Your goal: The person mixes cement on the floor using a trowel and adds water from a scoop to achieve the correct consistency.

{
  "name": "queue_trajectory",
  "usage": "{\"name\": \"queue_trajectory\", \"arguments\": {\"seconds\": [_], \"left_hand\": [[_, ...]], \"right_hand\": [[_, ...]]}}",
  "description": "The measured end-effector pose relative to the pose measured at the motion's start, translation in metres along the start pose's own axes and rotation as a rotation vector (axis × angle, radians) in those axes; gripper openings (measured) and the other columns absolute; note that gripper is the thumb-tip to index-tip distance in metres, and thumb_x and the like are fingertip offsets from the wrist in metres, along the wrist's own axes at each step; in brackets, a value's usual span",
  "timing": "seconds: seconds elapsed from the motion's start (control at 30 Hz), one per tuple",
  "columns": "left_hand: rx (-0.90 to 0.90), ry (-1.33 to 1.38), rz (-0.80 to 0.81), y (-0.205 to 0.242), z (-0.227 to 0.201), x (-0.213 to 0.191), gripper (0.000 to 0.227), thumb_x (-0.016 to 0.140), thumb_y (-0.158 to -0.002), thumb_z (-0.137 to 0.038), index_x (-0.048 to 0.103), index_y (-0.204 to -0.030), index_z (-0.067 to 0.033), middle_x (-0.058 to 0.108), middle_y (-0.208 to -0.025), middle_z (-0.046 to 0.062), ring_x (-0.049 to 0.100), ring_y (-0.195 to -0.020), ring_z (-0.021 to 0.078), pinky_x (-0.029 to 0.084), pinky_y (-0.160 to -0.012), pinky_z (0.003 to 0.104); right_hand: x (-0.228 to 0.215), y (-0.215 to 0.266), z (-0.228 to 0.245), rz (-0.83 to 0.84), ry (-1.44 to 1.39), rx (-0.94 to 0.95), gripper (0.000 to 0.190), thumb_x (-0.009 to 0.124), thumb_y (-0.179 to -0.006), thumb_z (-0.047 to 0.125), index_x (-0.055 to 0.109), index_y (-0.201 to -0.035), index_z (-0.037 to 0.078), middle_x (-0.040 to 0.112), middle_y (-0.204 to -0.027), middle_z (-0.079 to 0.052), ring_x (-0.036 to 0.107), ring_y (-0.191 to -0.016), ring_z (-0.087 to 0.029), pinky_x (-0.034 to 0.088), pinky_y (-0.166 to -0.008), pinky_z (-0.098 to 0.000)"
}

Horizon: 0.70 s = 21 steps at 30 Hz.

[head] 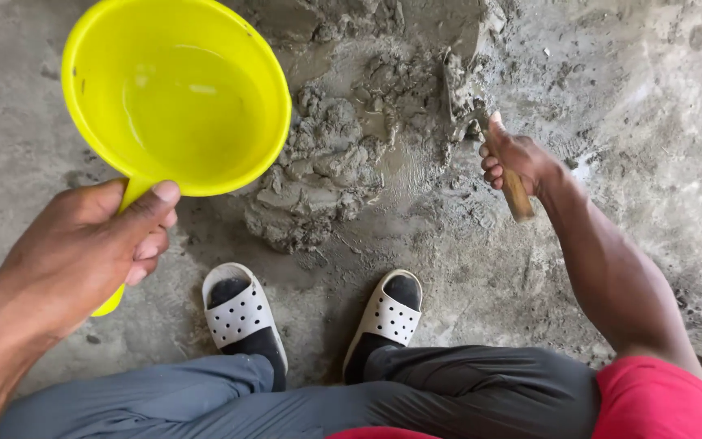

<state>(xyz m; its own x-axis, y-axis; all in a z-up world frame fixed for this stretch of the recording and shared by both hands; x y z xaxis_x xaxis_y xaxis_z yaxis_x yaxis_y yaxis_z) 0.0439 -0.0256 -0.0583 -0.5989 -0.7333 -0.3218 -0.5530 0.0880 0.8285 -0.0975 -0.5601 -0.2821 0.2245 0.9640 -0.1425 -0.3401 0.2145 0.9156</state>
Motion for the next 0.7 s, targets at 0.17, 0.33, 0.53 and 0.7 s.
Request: {"name": "queue_trajectory", "arguments": {"seconds": [0.17, 0.33, 0.53, 0.7], "left_hand": [[0.054, -0.061, 0.011, 0.000, -0.006, 0.006, 0.040, 0.059, -0.112, -0.030, 0.067, -0.094, 0.0053, 0.054, -0.062, 0.015, 0.052, -0.050, 0.0269, 0.036, -0.044, 0.038], [0.024, -0.088, 0.017, 0.001, -0.011, 0.013, 0.040, 0.059, -0.110, -0.033, 0.069, -0.095, 0.0020, 0.054, -0.063, 0.014, 0.050, -0.051, 0.0253, 0.036, -0.046, 0.038], [0.026, -0.063, 0.026, -0.002, -0.014, 0.019, 0.040, 0.059, -0.111, -0.031, 0.068, -0.093, 0.0026, 0.054, -0.064, 0.014, 0.050, -0.053, 0.0253, 0.033, -0.047, 0.037], [-0.044, -0.075, 0.010, -0.004, -0.016, 0.017, 0.042, 0.061, -0.108, -0.038, 0.069, -0.096, 0.0019, 0.055, -0.065, 0.013, 0.046, -0.052, 0.0232, 0.027, -0.042, 0.035]], "right_hand": [[0.065, 0.019, -0.009, 0.119, -0.010, -0.204, 0.019, 0.046, -0.110, 0.024, 0.058, -0.107, 0.009, 0.052, -0.069, -0.002, 0.046, -0.048, -0.012, 0.039, -0.035, -0.0273], [0.128, -0.027, 0.004, -0.027, 0.862, -0.194, 0.040, 0.034, -0.115, 0.037, 0.060, -0.105, 0.008, 0.057, -0.083, -0.007, 0.048, -0.051, -0.011, 0.046, -0.040, -0.0265], [0.123, -0.033, 0.044, -0.159, 0.033, -0.090, 0.036, 0.038, -0.114, 0.037, 0.053, -0.104, 0.005, 0.053, -0.075, -0.003, 0.045, -0.048, -0.011, 0.043, -0.037, -0.0264], [0.098, 0.025, 0.038, -0.232, -0.468, 0.018, 0.034, 0.049, -0.111, 0.044, 0.051, -0.091, 0.017, 0.045, -0.069, 0.005, 0.035, -0.047, -0.006, 0.030, -0.037, -0.0202]]}}
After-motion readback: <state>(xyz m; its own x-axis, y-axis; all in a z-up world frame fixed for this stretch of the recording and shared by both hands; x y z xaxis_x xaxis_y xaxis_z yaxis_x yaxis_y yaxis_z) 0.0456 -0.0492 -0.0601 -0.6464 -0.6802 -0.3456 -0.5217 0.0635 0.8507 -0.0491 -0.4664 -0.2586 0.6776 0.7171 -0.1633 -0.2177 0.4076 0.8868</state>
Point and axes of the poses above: each hand's wrist, its own y-axis away from the middle knuckle, its own x-axis out of the palm, z = x × y, the point moved 8 cm from there along -y, towards the middle knuckle
